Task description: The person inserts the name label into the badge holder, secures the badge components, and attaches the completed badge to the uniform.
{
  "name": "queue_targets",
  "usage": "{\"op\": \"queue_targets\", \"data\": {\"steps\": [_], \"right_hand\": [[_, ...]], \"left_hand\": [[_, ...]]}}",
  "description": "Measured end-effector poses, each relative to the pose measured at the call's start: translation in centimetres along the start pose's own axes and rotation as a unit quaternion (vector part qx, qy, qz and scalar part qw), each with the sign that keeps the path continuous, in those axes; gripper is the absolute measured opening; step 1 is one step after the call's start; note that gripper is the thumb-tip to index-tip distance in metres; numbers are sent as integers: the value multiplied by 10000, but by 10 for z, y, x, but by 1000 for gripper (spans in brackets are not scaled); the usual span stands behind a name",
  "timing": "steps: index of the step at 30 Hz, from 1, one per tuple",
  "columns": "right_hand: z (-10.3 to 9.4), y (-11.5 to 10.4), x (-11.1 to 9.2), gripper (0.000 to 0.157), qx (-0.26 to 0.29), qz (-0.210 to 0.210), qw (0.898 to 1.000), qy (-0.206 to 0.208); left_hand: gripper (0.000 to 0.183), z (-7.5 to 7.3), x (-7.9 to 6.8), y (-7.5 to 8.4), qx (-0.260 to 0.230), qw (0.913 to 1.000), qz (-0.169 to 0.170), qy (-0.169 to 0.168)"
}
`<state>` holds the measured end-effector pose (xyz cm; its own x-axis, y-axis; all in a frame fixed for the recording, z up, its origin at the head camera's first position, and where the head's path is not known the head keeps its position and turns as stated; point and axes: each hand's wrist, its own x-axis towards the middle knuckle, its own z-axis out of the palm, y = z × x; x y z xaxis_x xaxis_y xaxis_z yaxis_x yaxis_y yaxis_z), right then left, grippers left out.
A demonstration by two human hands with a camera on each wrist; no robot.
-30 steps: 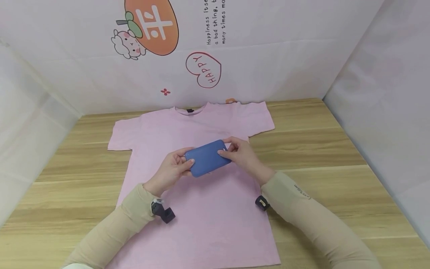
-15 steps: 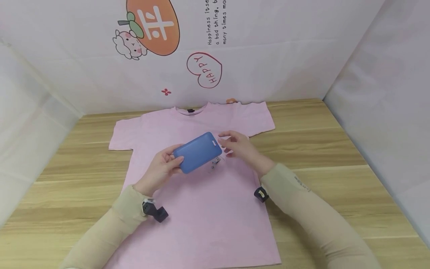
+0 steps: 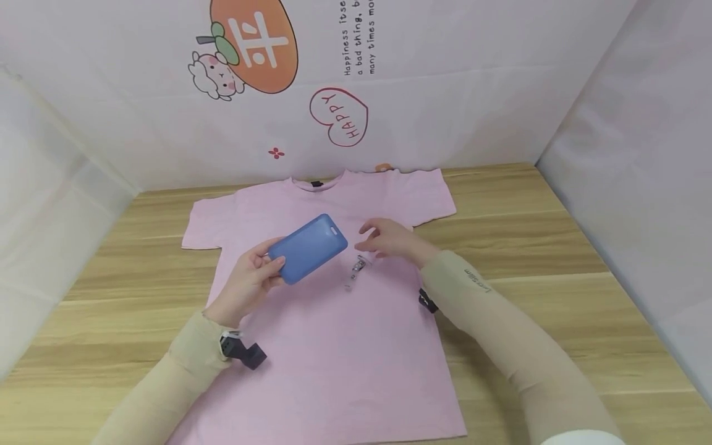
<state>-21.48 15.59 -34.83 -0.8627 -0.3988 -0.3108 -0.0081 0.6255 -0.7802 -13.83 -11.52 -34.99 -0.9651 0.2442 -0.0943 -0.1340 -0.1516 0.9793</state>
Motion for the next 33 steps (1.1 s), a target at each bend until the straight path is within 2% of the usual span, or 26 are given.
{"op": "queue_targets", "data": {"steps": [7,12,17,20,24,33], "right_hand": [[5,2,15,50,-1113,-5,9936,-162],[9,0,18,51,-1511,36,9881,-287],[13,-4,17,53,-1744,75,9837,-431],[14,-5,16,53,-1818,-56,9823,-455],[16,-3,17,49,-1874,-203,9809,-491],[22,-3,19,42,-2012,-255,9782,-444]], "left_hand": [[49,-8,-4,0,50,10000,57,-45],[49,-13,-7,0,109,9999,21,-21],[49,-18,-9,1,199,9998,-51,24],[49,-20,-11,1,216,9997,-74,35],[50,-22,-13,2,221,9997,-106,65],[49,-26,-13,1,222,9997,-36,126]]}}
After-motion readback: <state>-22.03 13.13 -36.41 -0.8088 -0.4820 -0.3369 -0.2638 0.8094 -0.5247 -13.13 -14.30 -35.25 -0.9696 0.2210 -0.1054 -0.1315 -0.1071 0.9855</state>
